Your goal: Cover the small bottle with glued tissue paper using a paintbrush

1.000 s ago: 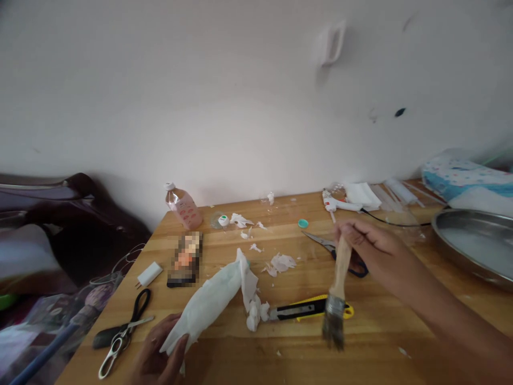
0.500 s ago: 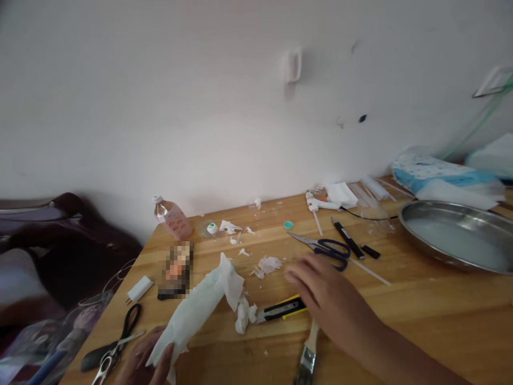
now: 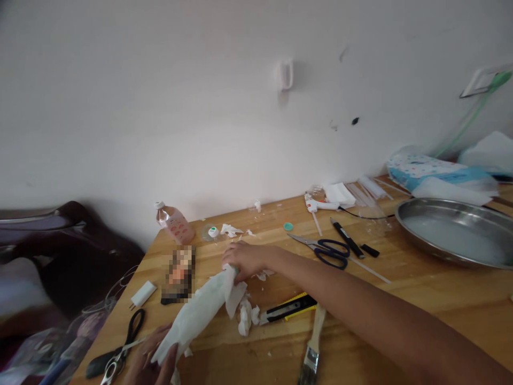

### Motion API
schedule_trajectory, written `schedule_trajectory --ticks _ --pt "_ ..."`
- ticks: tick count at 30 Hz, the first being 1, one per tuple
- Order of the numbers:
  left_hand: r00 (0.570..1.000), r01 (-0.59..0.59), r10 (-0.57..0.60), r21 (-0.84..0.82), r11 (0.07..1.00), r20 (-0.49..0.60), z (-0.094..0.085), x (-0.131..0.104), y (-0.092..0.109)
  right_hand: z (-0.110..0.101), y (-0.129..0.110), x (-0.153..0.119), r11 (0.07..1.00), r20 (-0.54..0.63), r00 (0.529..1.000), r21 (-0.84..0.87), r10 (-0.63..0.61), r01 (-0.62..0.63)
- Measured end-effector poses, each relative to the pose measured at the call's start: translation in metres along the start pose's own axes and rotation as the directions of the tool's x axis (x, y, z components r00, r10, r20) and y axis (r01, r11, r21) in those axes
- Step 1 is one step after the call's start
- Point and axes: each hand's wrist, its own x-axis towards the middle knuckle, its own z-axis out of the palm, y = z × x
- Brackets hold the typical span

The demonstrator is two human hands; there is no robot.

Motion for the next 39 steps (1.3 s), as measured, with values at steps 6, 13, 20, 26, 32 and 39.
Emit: schedule_trajectory --ticks 6,13,20,26,32,39 --pt "0.994 0.105 -0.106 -0.042 0.994 -0.007 0.000 0.000 0.027 -0.005 -0.002 0.003 0.996 0.007 0.999 0.083 -0.036 0.035" --pt "0.994 0.100 -0.098 0.044 0.994 -0.056 0.000 0.043 0.120 0.000 -0.027 -0.028 0.905 -0.165 0.973 0.417 0.160 -0.078" --pt "0.995 -0.049 0.069 -0.239 0.970 0.073 0.032 0.086 0.159 0.003 -0.058 -0.057 0.601 -0.231 0.893 0.798 0.385 -0.053" --pt "0.979 0.191 -0.132 -0.487 0.853 0.153 0.056 0.090 0.120 0.007 -0.077 -0.077 0.282 -0.086 0.846 0.956 0.526 -0.078" --pt "0.889 0.448 -0.256 -0.604 0.659 0.379 0.067 0.084 0.095 0.015 -0.090 -0.081 0.093 0.093 0.759 0.976 0.644 -0.198" --pt "0.845 0.532 -0.371 -0.681 0.503 0.386 0.072 0.074 0.082 0.011 -0.107 -0.080 0.050 0.185 0.678 0.949 0.712 -0.311"
